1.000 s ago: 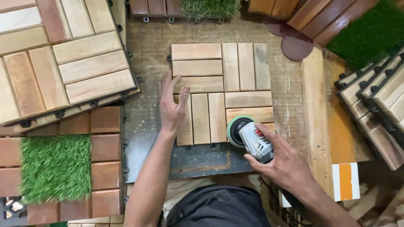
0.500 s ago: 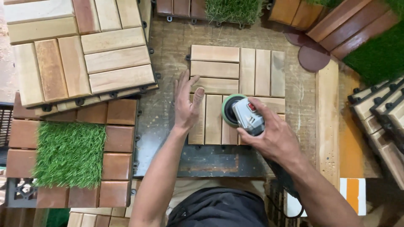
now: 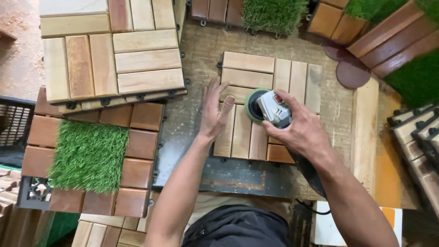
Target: The person uses an orbital sander to smooth the surface of a wooden tile assembly. They move the sander across the wooden planks in a systematic pattern, occasionally using their left hand to stabilize the tile. The task continues throughout the video as the person works on different sections of the wooden surface.
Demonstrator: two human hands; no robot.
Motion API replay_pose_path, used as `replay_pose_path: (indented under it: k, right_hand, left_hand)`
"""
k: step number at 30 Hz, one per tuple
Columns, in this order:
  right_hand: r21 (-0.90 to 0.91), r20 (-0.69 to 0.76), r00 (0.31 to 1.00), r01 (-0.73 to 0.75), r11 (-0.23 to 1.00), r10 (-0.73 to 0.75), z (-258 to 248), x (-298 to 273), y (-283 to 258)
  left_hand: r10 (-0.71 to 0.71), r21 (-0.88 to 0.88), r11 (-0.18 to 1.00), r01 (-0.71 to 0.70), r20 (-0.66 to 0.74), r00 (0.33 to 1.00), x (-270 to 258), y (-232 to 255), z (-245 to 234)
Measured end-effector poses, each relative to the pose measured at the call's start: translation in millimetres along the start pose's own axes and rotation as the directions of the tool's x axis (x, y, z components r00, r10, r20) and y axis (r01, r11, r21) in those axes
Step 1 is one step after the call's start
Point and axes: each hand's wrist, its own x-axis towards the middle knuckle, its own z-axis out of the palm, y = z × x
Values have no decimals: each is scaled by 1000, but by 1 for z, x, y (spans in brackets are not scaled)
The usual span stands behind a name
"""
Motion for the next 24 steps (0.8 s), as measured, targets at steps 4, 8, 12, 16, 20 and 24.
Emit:
replay_pose_path:
  k: [4,8,12,16,20,24]
  right_hand:
    - [-3,68,998,8,1000,-7,15,-35,-2]
    - [-91,118,993,25,996,-14,29,-66,8]
    - [-231,316,947,132,964,-54,34,-68,23]
    - [-238,327,944,41,971,40,24,-38,-4]
    - [-105,79,997,26,994,-18,13,-1,-11]
    - [-70,15,999,34,997,-33,8,22,-13]
  left_hand:
    - [-49,-70,996,52,39,998,1,0,-9]
    - [-68,-235,967,99,135,989,6,-15,-17]
    - [-96,-257,954,154,227,969,10,-8,-26]
    - [-96,-246,957,151,220,971,7,-9,-24]
    - [-81,-316,940,126,154,985,5,-12,-25]
    - [-105,-305,941,148,154,983,4,-4,-24]
